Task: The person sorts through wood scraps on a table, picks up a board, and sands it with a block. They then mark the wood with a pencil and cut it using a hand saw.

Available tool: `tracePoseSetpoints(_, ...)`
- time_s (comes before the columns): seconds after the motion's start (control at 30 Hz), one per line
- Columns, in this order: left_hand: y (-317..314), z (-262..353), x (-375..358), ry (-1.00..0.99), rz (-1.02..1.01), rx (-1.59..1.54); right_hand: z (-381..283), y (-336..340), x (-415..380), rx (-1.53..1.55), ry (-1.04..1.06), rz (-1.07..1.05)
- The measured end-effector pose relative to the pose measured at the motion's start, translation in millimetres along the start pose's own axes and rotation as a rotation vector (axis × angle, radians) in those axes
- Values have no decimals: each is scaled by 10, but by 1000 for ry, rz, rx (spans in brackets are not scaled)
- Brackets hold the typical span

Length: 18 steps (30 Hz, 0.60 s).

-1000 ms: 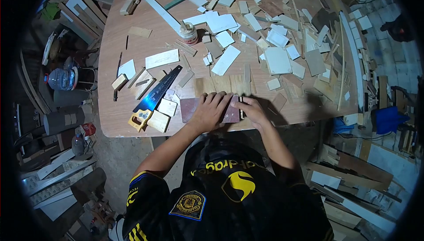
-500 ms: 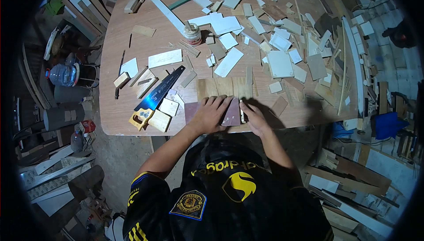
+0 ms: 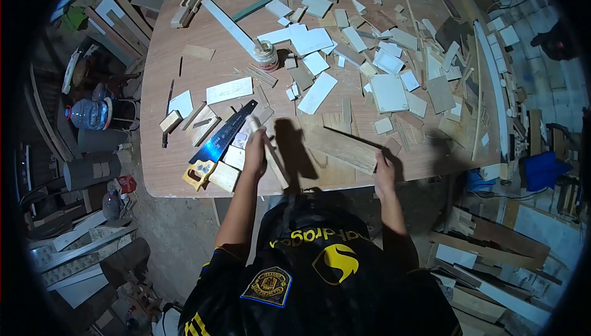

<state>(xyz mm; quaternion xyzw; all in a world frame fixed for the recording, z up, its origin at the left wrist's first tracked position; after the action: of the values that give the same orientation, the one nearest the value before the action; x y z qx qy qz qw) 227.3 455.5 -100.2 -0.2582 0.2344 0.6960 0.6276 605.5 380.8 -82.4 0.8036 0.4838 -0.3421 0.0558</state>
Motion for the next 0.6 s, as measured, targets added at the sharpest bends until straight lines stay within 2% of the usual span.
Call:
tracePoseSetpoints(0.07, -127, -105, -98, 165, -227, -470, 66, 193, 43, 161, -21, 116)
tracePoseSetpoints(0.1, -200, -139, -111, 120, -269, -603, 96, 283, 77, 184, -29, 82)
tracePoseSetpoints(0.13, -333, -127, -96, 70, -125, -572, 93, 325, 65, 195, -19, 92)
tracePoseSetpoints(0.2, -449, -273, 90, 76, -142, -516, 137, 417, -6, 320, -29, 191)
tracePoseSetpoints(0.23, -495, -269, 179, 105, 6, -467, 117, 410, -47, 324, -24, 200)
tracePoseSetpoints(0.37, -824, -18, 297, 32, -17, -308, 48, 402, -190, 481, 25, 182)
tracePoseSetpoints(0.47, -979, -22, 613, 57, -51, -247, 45, 482, -276, 521, 15, 193)
tracePoseSetpoints(0.53, -1056, -15, 776, 146, -14, -320, 46, 540, -315, 532, 12, 199)
tracePoseSetpoints(0.6, -1281, 252, 615, 151, 39, -308, 73, 634, -355, 481, 27, 218)
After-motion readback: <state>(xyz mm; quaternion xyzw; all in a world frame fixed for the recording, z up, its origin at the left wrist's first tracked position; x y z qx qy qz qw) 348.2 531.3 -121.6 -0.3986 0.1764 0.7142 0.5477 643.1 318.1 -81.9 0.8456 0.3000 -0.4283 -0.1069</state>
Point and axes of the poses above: each hand's wrist, its own x-axis towards the middle knuckle, its own y-axis out of the back of the hand, z = x × y, the point moved 4 cm from there along x, towards the middle knuckle, and after that the axes turned 15 degrees about x, right-handed, at the moved point
